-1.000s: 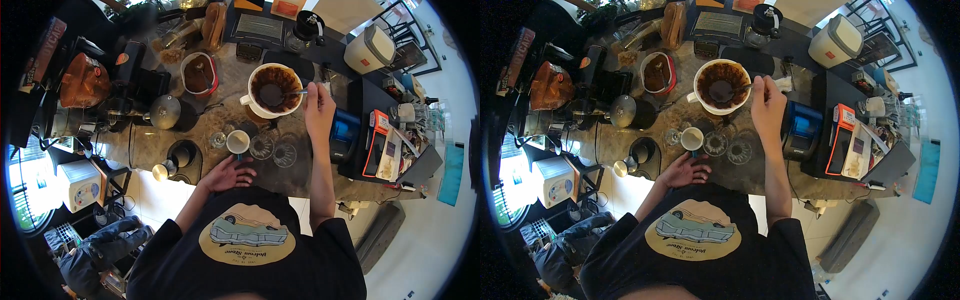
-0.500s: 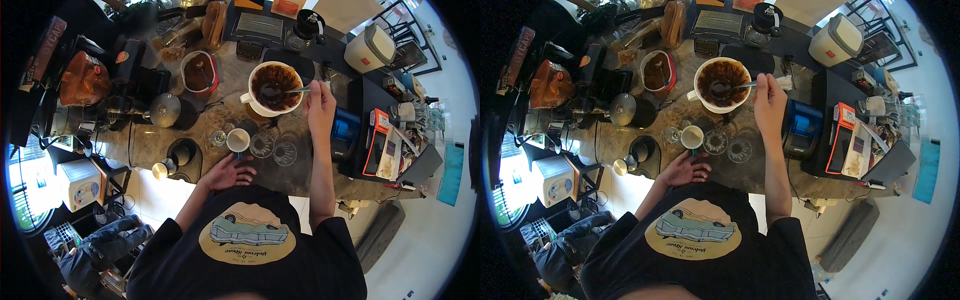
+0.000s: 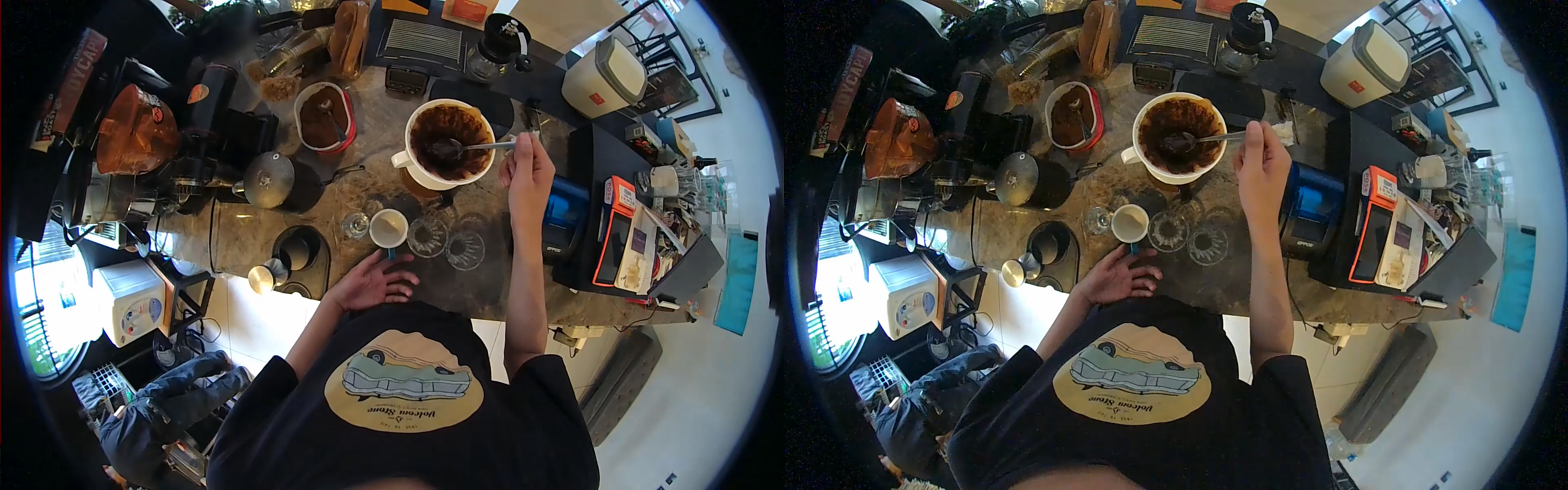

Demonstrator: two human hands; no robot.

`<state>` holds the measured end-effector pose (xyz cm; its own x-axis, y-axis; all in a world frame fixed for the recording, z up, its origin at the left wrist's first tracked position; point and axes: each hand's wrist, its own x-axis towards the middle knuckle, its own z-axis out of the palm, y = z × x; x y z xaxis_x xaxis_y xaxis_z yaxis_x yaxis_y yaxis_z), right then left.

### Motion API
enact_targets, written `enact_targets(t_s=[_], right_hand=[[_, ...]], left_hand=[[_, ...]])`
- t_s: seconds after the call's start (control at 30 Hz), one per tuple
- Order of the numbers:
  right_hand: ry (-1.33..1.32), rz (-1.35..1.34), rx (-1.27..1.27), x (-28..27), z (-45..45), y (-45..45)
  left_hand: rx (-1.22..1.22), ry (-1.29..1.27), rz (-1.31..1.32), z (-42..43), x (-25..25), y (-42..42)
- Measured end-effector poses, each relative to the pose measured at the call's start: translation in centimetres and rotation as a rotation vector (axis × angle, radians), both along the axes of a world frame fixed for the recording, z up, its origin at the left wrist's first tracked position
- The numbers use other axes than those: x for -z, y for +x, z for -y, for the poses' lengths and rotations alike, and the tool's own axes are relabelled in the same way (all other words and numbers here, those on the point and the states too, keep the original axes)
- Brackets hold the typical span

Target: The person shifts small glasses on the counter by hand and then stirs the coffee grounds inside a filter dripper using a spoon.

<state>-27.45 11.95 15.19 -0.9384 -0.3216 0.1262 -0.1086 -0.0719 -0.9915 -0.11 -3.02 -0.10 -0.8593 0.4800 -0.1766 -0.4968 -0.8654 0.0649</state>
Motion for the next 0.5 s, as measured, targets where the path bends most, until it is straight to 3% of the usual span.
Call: enact_targets(t_s=[0.23,0.33,0.5], right_hand=[[0.073,-0.163,0.064,-0.2,-0.5,-0.1],[0.298,-0.419,0.103,-0.5,-1.0,-0.1],[0.337,-0.627,0.09,-1.8,-0.8,0.9]], left_hand=[[-0.002,-0.008,0.005,0.0,0.0,0.0],[-0.002,-0.017,0.007,0.0,-0.1,0.0],[0.005,-0.029,-0.003,0.0,0.0,0.1]])
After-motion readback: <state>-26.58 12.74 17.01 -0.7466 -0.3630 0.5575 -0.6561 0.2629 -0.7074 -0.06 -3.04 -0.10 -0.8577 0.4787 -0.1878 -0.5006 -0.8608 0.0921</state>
